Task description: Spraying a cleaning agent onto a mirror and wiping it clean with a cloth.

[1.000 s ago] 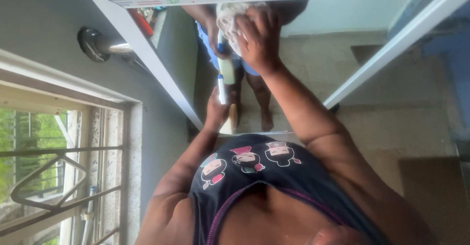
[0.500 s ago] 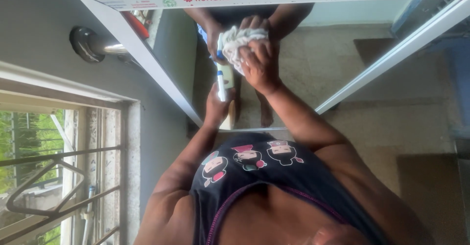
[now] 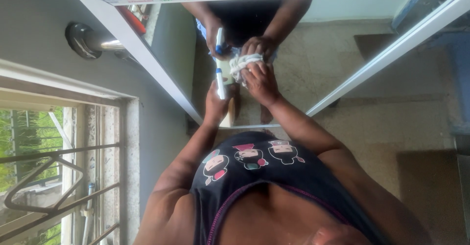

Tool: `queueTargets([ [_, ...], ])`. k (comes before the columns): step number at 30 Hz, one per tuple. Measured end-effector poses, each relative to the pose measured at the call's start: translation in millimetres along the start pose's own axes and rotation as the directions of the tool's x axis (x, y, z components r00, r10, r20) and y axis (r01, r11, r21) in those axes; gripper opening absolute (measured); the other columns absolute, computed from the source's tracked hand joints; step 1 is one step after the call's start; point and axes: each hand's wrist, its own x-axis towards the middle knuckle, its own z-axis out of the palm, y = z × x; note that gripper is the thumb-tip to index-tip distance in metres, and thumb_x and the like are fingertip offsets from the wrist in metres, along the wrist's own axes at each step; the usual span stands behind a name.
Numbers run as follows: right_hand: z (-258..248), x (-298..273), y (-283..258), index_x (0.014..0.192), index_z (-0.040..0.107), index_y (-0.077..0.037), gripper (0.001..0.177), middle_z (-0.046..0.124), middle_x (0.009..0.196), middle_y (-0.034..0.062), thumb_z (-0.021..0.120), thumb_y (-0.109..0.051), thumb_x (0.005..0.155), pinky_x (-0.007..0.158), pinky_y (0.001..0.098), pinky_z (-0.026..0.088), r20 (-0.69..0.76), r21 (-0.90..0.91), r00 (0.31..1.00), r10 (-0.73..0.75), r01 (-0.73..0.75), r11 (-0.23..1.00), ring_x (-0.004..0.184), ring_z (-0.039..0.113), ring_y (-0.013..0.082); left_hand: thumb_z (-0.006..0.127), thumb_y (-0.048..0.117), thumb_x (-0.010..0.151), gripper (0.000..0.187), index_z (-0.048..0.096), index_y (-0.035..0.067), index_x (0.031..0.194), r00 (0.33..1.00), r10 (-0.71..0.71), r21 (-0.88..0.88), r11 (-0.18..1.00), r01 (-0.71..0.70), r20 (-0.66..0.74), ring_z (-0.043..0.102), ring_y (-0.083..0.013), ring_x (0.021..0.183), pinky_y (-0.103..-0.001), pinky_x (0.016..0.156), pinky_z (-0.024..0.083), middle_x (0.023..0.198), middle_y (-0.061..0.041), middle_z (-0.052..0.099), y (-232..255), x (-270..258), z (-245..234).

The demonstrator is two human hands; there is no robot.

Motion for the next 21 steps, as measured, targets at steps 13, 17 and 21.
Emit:
queueTargets([
  [13, -66.3, 117.7, -22.1, 0.116, 0.067, -0.006, 0.031, 0.059, 0.125, 0.0129, 0.079, -0.007, 0.087, 0.100, 0.0442, 0.043, -0.180, 0.157, 0.978, -0.102, 0.131, 0.979, 0.116, 0.057, 0.0305, 0.070, 0.025, 0.098, 0.041, 0.058, 0.000, 0.129, 0.997, -0.026, -0.012, 1.000, 0.025, -0.079, 0.072, -0.0233, 0.094, -0.037, 0.084, 0.057, 0.104, -0.014, 0.073, 5.7, -10.5, -9.9],
  [17, -66.6, 177.0, -32.1, 0.119, 0.068, -0.009, 0.025, 0.058, 0.126, 0.0091, 0.075, -0.006, 0.096, 0.099, 0.0438, 0.044, -0.229, -0.037, 0.939, -0.257, 0.256, 0.966, 0.117, 0.056, 0.0266, 0.068, 0.023, 0.098, 0.041, 0.057, 0.000, 0.130, 0.994, -0.087, -0.105, 0.991, 0.079, -0.071, 0.072, -0.0206, 0.089, -0.035, 0.082, 0.057, 0.099, -0.012, 0.073, 17.0, -10.6, -15.5],
  [21, -64.0, 188.2, -48.8, 0.119, 0.067, -0.008, 0.022, 0.059, 0.124, 0.0085, 0.074, -0.011, 0.098, 0.095, 0.0449, 0.043, -0.216, -0.064, 0.949, -0.229, 0.220, 0.973, 0.116, 0.056, 0.0273, 0.069, 0.024, 0.097, 0.042, 0.057, 0.000, 0.130, 0.989, -0.087, -0.107, 0.991, 0.075, -0.116, 0.070, -0.0198, 0.087, -0.035, 0.080, 0.057, 0.096, -0.012, 0.073, 8.4, -8.4, -16.9],
])
